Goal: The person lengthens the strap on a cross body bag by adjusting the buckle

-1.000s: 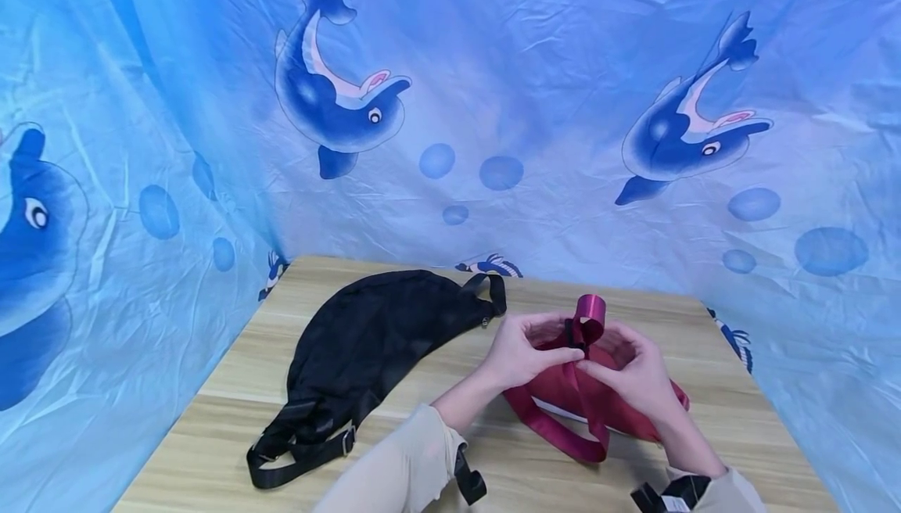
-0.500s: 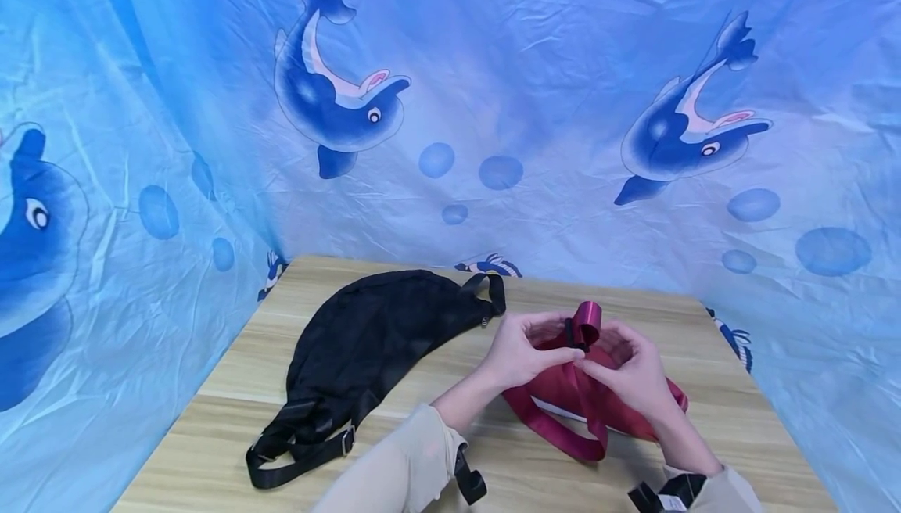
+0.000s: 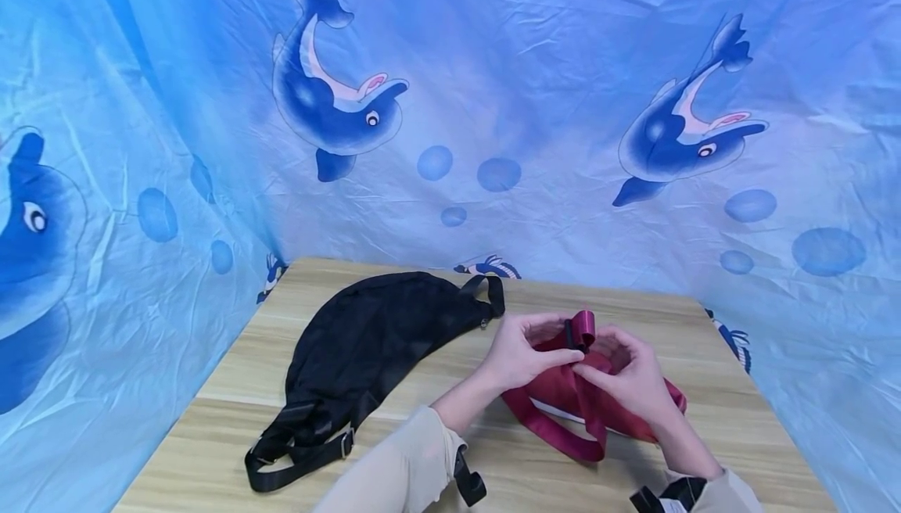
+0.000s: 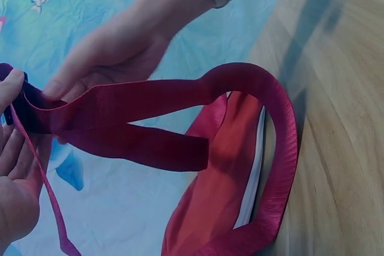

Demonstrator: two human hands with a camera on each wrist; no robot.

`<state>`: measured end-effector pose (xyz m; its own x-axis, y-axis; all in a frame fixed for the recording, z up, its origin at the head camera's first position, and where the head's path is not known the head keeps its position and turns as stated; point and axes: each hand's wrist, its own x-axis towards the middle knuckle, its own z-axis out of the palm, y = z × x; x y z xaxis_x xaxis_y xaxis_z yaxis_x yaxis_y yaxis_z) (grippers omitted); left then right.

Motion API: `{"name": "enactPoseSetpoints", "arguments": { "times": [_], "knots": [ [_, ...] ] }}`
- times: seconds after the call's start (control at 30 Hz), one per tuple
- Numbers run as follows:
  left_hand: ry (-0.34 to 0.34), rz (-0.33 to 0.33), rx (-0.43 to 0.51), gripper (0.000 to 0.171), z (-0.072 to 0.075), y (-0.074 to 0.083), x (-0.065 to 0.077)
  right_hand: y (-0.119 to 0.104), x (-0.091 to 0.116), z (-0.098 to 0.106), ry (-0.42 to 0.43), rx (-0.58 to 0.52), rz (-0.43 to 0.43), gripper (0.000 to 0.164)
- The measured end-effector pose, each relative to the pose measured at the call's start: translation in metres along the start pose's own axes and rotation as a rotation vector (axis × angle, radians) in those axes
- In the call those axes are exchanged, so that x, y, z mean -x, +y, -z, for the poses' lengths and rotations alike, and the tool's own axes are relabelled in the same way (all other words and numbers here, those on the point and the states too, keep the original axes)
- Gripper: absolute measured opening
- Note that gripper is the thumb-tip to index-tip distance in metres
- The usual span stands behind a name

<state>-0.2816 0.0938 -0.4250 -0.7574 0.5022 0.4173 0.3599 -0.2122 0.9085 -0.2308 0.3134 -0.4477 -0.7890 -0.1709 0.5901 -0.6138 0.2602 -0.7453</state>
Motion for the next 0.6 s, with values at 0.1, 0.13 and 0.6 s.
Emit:
{"name": "enactPoseSetpoints", "arguments": {
  "times": [0.1,0.13,0.6],
  "knots": [
    [-0.005,-0.006,0.006,0.043,-0.001,-0.001,-0.001,-0.001,-0.001,0.000,0.015,0.009,0.002,0.047],
    [-0.003,-0.008,0.006,0.043,-0.001,-0.001,-0.001,-0.001,-0.001,0.000,0.019,0.016,0.003,0.046],
    [-0.022,-0.023,-0.068,0.042,0.000,-0.002,-0.003,-0.020,-0.020,0.017,-0.111,-0.048,0.135,0.051]
  ]
}}
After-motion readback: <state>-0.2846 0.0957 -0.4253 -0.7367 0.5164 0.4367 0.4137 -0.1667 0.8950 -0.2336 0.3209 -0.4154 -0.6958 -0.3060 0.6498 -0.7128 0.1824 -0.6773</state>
